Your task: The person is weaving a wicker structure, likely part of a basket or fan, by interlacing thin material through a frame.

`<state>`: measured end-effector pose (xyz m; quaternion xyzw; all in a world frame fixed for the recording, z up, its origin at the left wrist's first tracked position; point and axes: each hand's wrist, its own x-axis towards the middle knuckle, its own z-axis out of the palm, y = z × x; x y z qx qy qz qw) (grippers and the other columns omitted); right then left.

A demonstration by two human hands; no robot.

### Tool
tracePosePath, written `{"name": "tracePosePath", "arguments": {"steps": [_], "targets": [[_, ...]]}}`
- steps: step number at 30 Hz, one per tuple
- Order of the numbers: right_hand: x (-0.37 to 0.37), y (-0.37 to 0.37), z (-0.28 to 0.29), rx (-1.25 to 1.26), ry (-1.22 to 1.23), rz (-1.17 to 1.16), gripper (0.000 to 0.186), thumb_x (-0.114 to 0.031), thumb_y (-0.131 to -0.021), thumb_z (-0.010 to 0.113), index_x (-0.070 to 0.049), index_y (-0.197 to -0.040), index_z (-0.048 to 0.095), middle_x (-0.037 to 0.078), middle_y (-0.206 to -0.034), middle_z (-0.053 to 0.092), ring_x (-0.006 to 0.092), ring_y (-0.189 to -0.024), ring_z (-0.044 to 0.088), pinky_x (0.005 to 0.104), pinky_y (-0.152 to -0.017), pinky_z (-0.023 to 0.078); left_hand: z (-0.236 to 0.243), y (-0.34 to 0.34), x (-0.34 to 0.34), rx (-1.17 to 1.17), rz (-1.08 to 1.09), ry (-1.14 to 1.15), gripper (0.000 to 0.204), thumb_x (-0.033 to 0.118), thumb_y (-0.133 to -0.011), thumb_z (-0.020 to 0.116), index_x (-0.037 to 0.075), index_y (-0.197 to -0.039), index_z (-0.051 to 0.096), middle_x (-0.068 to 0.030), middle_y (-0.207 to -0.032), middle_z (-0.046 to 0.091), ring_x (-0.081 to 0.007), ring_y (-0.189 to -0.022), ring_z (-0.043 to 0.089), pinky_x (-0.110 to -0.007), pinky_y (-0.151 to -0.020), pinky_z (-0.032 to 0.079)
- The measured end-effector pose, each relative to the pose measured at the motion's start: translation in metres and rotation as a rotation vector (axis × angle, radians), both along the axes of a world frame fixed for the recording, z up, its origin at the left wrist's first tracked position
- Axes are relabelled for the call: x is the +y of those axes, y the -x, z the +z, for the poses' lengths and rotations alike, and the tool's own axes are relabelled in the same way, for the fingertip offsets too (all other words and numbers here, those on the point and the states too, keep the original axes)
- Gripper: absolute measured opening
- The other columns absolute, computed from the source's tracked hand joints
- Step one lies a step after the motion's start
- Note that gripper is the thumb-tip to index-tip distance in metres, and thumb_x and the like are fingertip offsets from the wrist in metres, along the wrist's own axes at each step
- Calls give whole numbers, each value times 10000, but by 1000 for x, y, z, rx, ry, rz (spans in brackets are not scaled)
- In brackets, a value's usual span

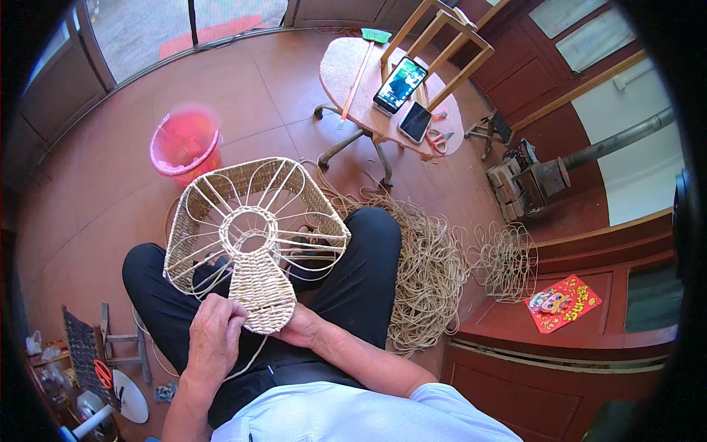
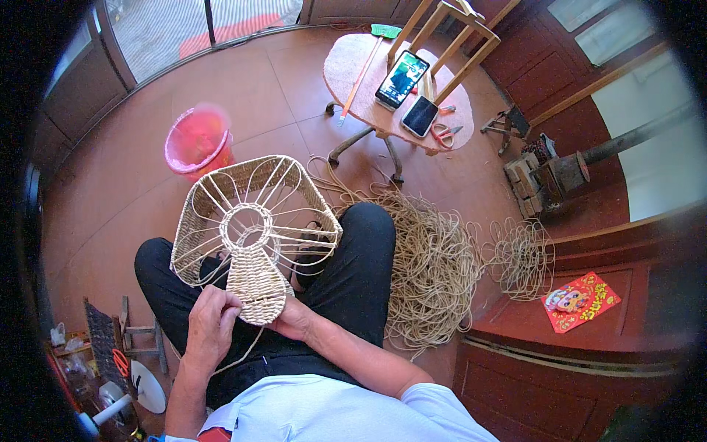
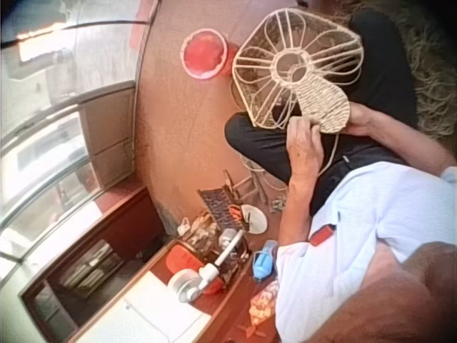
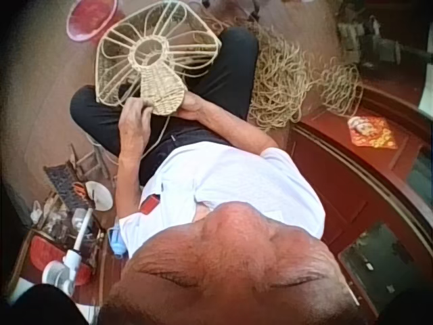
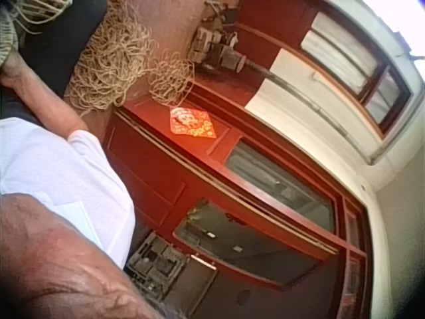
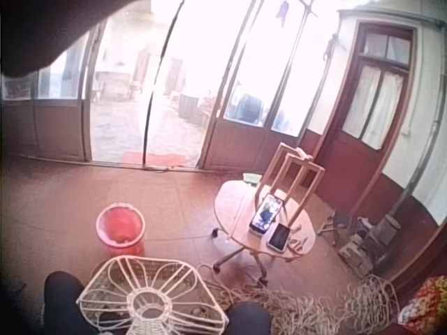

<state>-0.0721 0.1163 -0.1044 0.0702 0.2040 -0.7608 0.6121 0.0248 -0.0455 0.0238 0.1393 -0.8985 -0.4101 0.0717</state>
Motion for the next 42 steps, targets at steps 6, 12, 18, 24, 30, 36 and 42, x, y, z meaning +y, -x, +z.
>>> {"name": "tracePosePath", "arguments": {"steps": [6,12,18,24,30,36,42], "targets": [[-3,1,4,65,37,-45,442,-260,-1059,619,-45,-1442,580,95,-1382,677,201,-1217,679,375,-1069,557,0,0,0,25,17,-6,119,-45,-841,707,5,-939,662,-158,-890,600,-361,-868,636,-442,-783,522],[-9,3,-2,116,-12,-51,426,-245,-1073,595,-44,-1448,571,95,-1374,679,201,-1209,683,372,-1060,564,8,3,-5,-14,-4,-2,100,-39,-844,708,3,-925,667,-161,-893,611,-362,-880,650,-448,-786,526],[-7,2,3,153,-13,-51,445,-262,-1084,577,-46,-1472,549,94,-1402,660,202,-1230,672,373,-1069,559,5,4,-11,-76,-94,-14,134,-10,-864,687,-12,-982,625,-187,-929,591,-377,-874,624,-447,-803,522],[5,8,19,104,-1,-57,514,-304,-1068,596,-40,-1502,522,114,-1455,631,217,-1290,639,406,-1141,499,-16,-13,-11,-44,71,-360,90,17,-939,641,-2,-992,571,-99,-912,565,-226,-825,599,-334,-781,502],[26,17,41,102,39,-120,615,-178,-1003,537,-41,-1583,382,122,-1533,549,248,-1379,572,447,-1157,469,-18,-22,-3,-34,192,-507,92,49,-976,656,2,-1018,589,-61,-942,593,-144,-821,605,-290,-777,512],[33,19,60,200,30,-84,734,-147,-938,643,-32,-1594,334,135,-1513,542,247,-1386,560,447,-1154,470,5,-13,2,-71,142,-278,128,11,-937,679,-18,-1045,616,-117,-950,608,-213,-804,635,-332,-747,524],[18,10,69,446,-193,-53,711,-196,-959,764,-15,-1541,397,106,-1440,608,195,-1289,624,375,-1116,508,-2,-9,3,16,61,-145,117,-40,-928,647,-16,-1029,592,-138,-929,559,-282,-806,603,-376,-735,499]]}}
